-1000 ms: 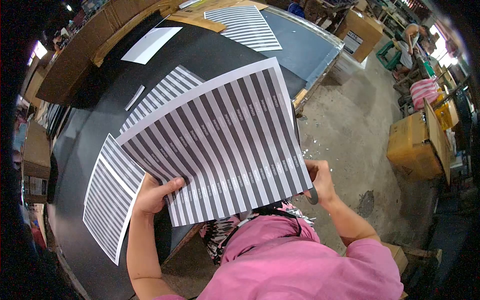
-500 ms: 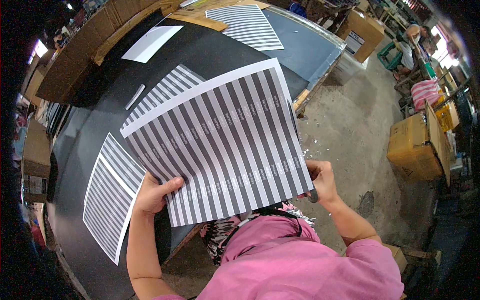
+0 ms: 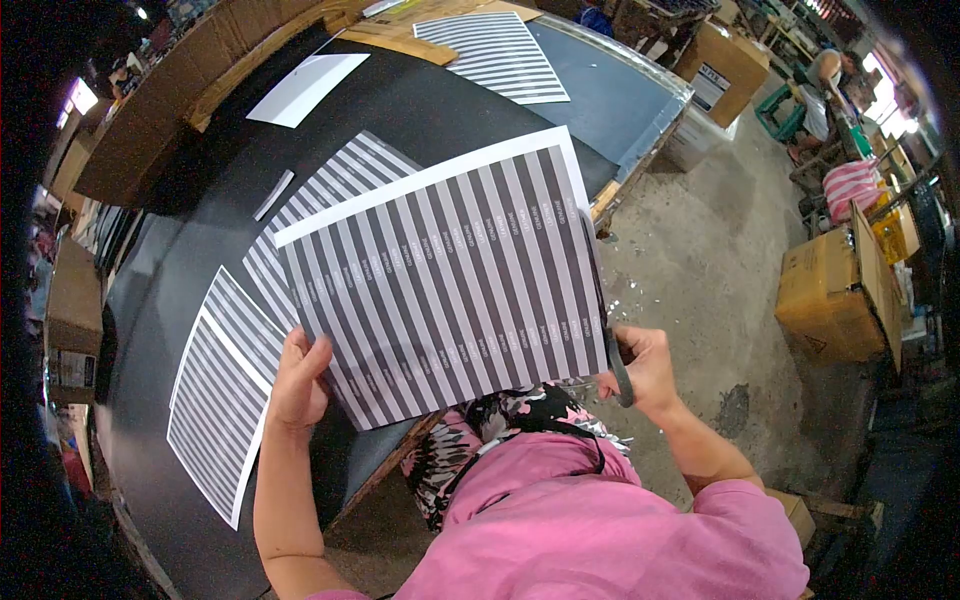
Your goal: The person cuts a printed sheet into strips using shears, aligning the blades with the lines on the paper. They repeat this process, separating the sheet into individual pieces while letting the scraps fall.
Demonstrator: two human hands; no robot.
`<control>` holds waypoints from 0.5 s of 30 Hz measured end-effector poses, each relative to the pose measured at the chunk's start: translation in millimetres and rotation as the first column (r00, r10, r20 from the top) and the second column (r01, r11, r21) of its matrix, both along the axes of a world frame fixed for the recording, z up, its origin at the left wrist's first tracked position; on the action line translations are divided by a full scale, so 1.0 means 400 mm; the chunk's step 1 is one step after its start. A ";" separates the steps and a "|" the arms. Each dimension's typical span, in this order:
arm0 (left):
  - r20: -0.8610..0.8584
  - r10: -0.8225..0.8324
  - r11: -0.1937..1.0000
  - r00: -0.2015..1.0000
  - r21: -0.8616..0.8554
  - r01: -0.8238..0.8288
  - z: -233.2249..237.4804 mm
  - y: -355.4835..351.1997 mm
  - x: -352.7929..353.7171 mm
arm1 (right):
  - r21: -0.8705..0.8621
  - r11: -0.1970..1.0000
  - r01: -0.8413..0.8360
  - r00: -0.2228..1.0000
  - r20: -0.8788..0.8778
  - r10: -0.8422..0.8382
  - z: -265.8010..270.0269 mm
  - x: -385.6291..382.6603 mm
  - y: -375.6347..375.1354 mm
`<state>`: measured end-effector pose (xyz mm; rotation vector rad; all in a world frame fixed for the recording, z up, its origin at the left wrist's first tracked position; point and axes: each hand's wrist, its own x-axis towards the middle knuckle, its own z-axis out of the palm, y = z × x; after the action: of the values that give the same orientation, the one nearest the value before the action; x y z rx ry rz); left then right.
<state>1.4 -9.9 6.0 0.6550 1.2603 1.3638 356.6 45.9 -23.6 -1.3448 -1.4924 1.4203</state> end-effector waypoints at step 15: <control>-0.133 -0.088 0.995 0.987 -0.064 0.080 0.008 0.003 0.036 | 0.096 0.995 0.014 0.994 -0.114 -0.003 0.005 -0.038 0.035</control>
<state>15.9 -8.9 9.2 0.7624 1.3604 1.2255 341.6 59.9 -21.6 -1.1911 -1.4598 1.3779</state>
